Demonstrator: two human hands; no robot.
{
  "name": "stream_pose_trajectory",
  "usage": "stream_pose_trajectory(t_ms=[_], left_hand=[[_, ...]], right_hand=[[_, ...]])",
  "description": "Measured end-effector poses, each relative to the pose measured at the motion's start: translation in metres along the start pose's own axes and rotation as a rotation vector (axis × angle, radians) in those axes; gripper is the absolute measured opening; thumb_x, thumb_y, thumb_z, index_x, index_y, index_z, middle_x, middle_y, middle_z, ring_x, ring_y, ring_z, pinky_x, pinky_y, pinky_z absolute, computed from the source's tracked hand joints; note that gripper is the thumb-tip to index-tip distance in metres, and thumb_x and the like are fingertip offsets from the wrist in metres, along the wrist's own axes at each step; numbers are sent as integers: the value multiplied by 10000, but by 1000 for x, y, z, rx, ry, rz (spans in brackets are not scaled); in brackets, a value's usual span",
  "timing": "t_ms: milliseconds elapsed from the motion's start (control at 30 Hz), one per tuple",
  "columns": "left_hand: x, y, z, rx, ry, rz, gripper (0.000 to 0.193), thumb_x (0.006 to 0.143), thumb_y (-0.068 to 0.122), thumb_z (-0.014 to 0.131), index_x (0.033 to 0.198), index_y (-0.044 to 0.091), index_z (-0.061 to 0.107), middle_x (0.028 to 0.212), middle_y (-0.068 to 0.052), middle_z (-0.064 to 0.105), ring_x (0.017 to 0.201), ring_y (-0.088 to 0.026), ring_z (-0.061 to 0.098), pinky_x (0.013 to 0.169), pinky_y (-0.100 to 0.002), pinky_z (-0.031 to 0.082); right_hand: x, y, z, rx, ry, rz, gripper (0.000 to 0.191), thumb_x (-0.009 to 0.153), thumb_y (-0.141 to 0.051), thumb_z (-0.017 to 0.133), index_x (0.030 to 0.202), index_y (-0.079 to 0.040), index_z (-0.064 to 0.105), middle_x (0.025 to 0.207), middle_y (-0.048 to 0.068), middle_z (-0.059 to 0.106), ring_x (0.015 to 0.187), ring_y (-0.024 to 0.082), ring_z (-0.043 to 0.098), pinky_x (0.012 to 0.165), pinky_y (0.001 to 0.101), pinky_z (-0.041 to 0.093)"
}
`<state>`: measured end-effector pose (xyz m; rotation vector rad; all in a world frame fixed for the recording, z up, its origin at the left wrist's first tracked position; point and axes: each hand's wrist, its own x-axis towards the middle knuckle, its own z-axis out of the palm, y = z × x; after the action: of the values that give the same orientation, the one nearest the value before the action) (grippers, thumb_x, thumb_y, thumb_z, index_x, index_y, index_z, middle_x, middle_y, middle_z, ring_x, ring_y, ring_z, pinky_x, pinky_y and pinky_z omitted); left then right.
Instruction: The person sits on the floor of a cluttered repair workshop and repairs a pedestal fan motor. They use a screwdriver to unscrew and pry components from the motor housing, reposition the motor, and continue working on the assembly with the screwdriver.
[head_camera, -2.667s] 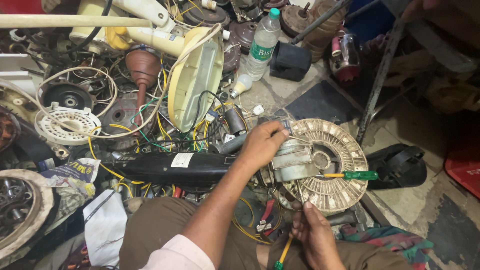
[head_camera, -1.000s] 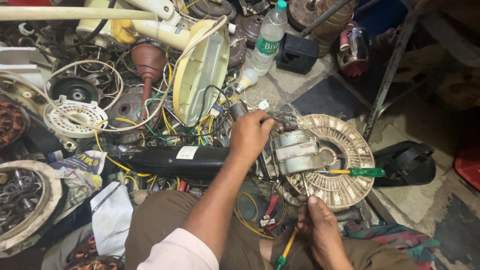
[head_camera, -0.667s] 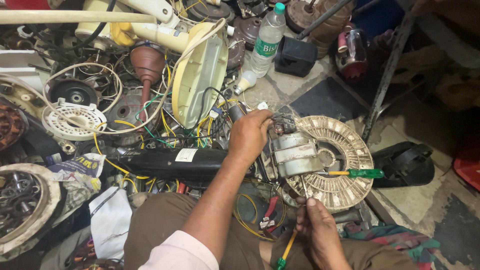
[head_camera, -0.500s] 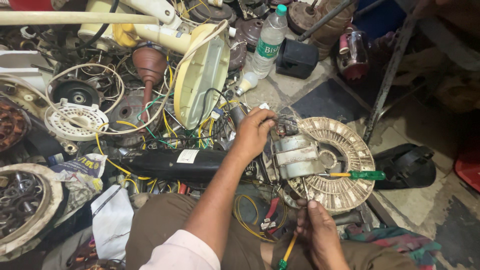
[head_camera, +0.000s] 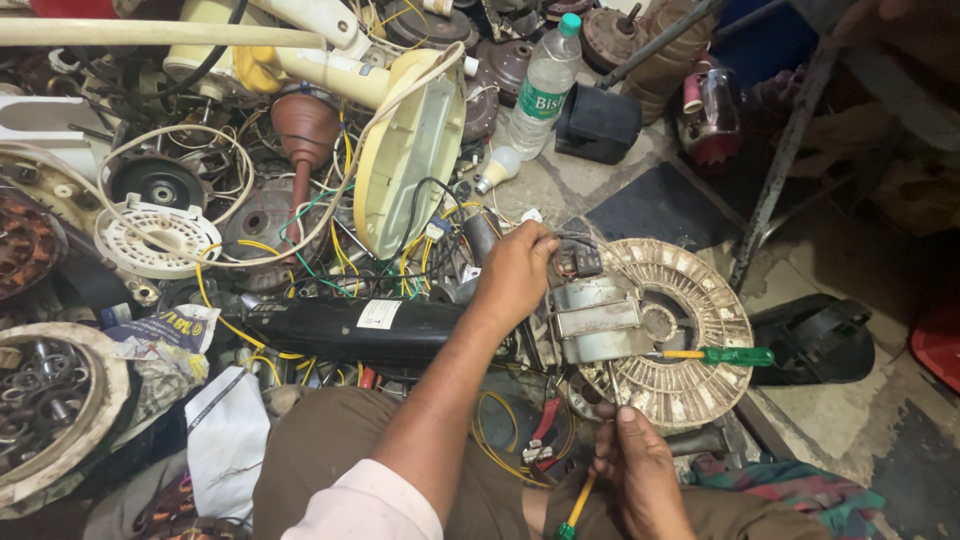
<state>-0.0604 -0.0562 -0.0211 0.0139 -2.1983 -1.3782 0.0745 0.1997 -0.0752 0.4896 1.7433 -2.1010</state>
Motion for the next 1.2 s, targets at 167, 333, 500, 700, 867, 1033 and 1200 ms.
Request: stream_pose_trajectory(t_ms=[167, 333, 500, 700, 867, 1033, 1200], left_hand=[[-4, 5, 10, -127, -129, -219, 209, 990, 97, 547, 1183, 18, 524, 910, -160, 698, 772, -279, 697, 711, -401, 543], [7, -8, 12, -582, -300, -428, 337, 956, 40, 542, 1277, 35, 441, 959, -70, 650, 708, -146, 638, 628, -315, 544], [12, -8, 5, -507, -376, -605, 402, 938, 118, 639, 1285, 35, 453, 845, -93, 691, 564, -155, 539, 497, -334, 457], [3, -1, 0, -242, -56, -329, 365, 897, 107, 774, 1206, 36, 595, 776, -88, 724, 655, -115, 631, 605, -291, 508], [-2, -2, -1, -583, -203, -255, 416, 849, -72, 659, 1232, 44, 548, 992, -71, 708, 861, -103, 648, 766, -272, 542], [-12, 9, 6, -236, -73, -212, 384, 804, -121, 643, 1143, 45, 570, 1017, -124, 692, 920, -211, 688, 816, -318, 555], [-18, 10, 8, 68, 85, -105, 417, 762, 32, 815, 1123, 54, 609, 1123, -162, 659, 1099, -375, 607, 937, -456, 475]], right_hand=[[0, 1, 0, -2, -20, -6, 397, 1023, -373, 524, 1149, -35, 689, 686, 25, 570, 581, 123, 523, 543, 278, 464], [1, 5, -2, -1, -10, -6, 395, 1021, -373, 517, 1138, -33, 681, 696, 22, 576, 597, 121, 532, 547, 279, 470], [0, 3, -1, -12, -18, -14, 395, 1028, -369, 523, 1147, -32, 690, 705, 17, 570, 607, 113, 530, 555, 269, 458], [-1, -1, 1, -42, -11, 2, 406, 1024, -380, 516, 1153, -36, 687, 707, 17, 575, 606, 121, 534, 563, 272, 465], [0, 3, -4, -16, -11, 7, 409, 1023, -379, 521, 1147, -29, 693, 704, 14, 569, 603, 120, 527, 555, 275, 458], [-1, 6, -10, 5, -42, -35, 416, 1034, -382, 526, 1135, -23, 709, 696, 13, 567, 595, 112, 511, 539, 262, 437], [-1, 4, -8, -77, -10, 6, 413, 1025, -377, 524, 1129, -25, 713, 701, 18, 579, 603, 126, 530, 556, 274, 458]])
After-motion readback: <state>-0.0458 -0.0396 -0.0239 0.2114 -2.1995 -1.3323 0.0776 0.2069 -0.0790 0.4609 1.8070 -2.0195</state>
